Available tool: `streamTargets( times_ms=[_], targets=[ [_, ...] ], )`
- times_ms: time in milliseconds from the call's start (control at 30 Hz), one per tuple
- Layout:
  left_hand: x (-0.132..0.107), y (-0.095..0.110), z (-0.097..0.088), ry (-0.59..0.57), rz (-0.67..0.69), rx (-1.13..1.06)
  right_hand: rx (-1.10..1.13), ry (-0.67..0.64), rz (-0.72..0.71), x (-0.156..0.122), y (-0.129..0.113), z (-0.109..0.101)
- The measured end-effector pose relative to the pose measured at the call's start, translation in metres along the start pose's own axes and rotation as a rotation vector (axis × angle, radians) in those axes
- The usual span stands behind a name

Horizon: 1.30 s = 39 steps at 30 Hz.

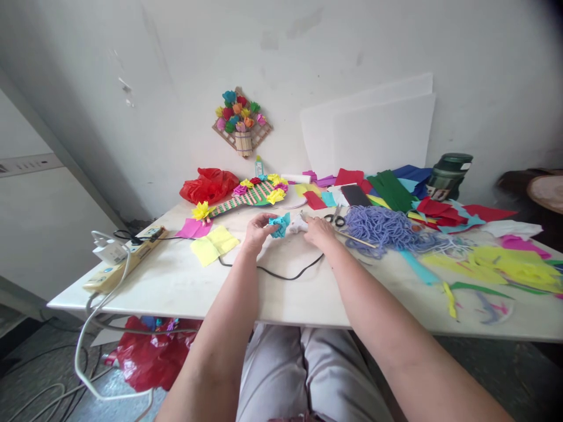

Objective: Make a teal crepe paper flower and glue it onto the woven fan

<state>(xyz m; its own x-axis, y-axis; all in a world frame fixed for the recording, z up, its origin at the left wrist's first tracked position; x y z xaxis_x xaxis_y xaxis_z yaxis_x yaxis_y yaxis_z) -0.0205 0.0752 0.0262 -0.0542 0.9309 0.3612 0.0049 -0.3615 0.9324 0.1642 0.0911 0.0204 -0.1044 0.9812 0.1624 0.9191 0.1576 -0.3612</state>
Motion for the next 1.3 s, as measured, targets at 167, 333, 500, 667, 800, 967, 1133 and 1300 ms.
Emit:
streamTargets(
  times_ms=[167,333,500,667,800,967,1133,1300],
  targets=[
    [0.000,0.000,0.000,0.000,0.006,-0.023,0.008,0.060,0.023,-0.002,0.001,-0.002],
    [0.003,-0.006,-0.003,-0.002,-0.013,-0.097,0.174,0.239,0.125,-0.002,0.021,-0.029],
    [0.003,-0.009,-0.006,0.030,-0.048,-0.146,0.806,0.326,0.020,0.004,0.031,-0.047],
    [0.002,-0.008,-0.005,0.028,-0.072,-0.157,1.334,-0.026,-0.193,-0.002,0.012,-0.041],
    [0.001,-0.006,-0.003,0.006,-0.086,-0.166,1.368,-0.181,-0.209,-0.011,0.007,-0.037],
    [0.000,-0.006,-0.001,-0.032,-0.102,-0.213,1.331,-0.280,-0.228,-0.012,0.007,-0.032],
    [0.001,-0.007,-0.001,-0.070,-0.087,-0.225,1.289,-0.287,-0.204,-0.014,0.008,-0.033],
    [0.001,-0.009,-0.002,-0.076,-0.092,-0.229,1.262,-0.279,-0.217,-0.015,0.007,-0.037]
  ],
)
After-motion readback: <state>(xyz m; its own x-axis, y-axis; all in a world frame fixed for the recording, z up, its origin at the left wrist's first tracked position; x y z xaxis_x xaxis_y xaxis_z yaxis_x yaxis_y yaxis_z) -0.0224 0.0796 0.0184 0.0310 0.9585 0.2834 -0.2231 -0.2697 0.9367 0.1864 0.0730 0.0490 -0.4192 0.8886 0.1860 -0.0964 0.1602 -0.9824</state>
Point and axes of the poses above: each hand's wrist, its own x-axis towards the middle knuckle, its own z-axis out of the palm, y = z × x, the point moved 8 cm from there along x, towards the middle knuckle, and after that the axes turned 12 degrees about x, right-handed, at the moved point
